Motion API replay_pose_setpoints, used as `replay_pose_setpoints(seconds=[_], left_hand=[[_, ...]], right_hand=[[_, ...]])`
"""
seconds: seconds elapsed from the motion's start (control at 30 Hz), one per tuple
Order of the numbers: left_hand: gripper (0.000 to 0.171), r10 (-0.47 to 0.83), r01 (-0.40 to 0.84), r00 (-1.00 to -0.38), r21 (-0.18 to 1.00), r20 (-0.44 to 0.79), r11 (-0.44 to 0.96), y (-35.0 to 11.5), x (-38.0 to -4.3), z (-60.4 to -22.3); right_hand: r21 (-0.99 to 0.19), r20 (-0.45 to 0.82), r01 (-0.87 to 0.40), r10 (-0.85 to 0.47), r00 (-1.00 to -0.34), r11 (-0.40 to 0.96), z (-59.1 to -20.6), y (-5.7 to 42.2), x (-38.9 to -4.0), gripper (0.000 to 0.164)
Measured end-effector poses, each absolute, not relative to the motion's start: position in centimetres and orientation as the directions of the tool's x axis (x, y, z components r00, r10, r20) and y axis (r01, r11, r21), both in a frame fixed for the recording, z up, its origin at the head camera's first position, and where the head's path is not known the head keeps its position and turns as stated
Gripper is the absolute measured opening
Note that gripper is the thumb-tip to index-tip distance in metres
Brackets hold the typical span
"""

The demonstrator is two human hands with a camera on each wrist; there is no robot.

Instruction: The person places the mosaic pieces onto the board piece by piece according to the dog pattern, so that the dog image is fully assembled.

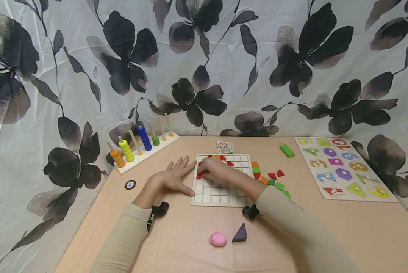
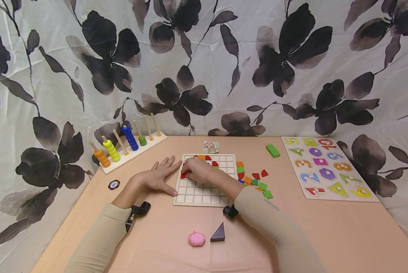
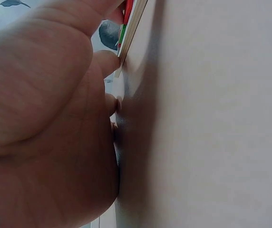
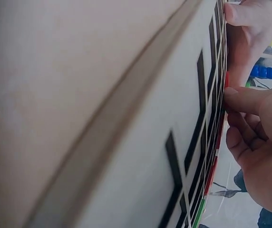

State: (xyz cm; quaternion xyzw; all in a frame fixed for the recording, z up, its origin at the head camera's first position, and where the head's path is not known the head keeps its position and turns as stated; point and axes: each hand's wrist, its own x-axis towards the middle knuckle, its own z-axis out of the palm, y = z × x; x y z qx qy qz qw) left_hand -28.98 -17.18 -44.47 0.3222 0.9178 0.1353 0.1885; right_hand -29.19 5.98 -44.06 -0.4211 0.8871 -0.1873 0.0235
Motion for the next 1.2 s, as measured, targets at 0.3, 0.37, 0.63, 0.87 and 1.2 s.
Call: replay_pose_setpoints(seconds=[0.3,0.37,0.63,0.87,1.2], left_hand=[[0.122,0.639,0.54,-0.723,0.364,-0.262,0.759,-17.1,-28.9,-44.4],[0.122,0.641,0.541,-0.722,0.366,-0.26,0.757,-17.1,-28.8,-44.4],[0.12,0.644,0.548,-0.724,0.362,-0.248,0.754,-17.1,-28.8,-44.3],[0.123,0.637,0.537,-0.73,0.367,-0.249,0.759,-17.1,-28.6,-44.5],[0.123,0.634,0.535,-0.732,0.366,-0.248,0.761,-17.1,-28.7,-44.6]], right_hand=[[-0.387,0.204,-0.701,-0.686,-0.699,0.599,-44.5,6.3,-29.0,0.02],[-0.389,0.213,-0.7,-0.681,-0.701,0.599,-44.5,6.2,-29.0,0.02],[-0.474,0.272,-0.691,-0.656,-0.705,0.546,-42.9,8.1,-28.3,0.019],[-0.597,0.247,-0.57,-0.547,-0.8,0.564,-40.4,14.3,-26.2,0.024],[-0.641,0.186,-0.412,-0.39,-0.902,0.647,-39.7,24.1,-25.0,0.026]])
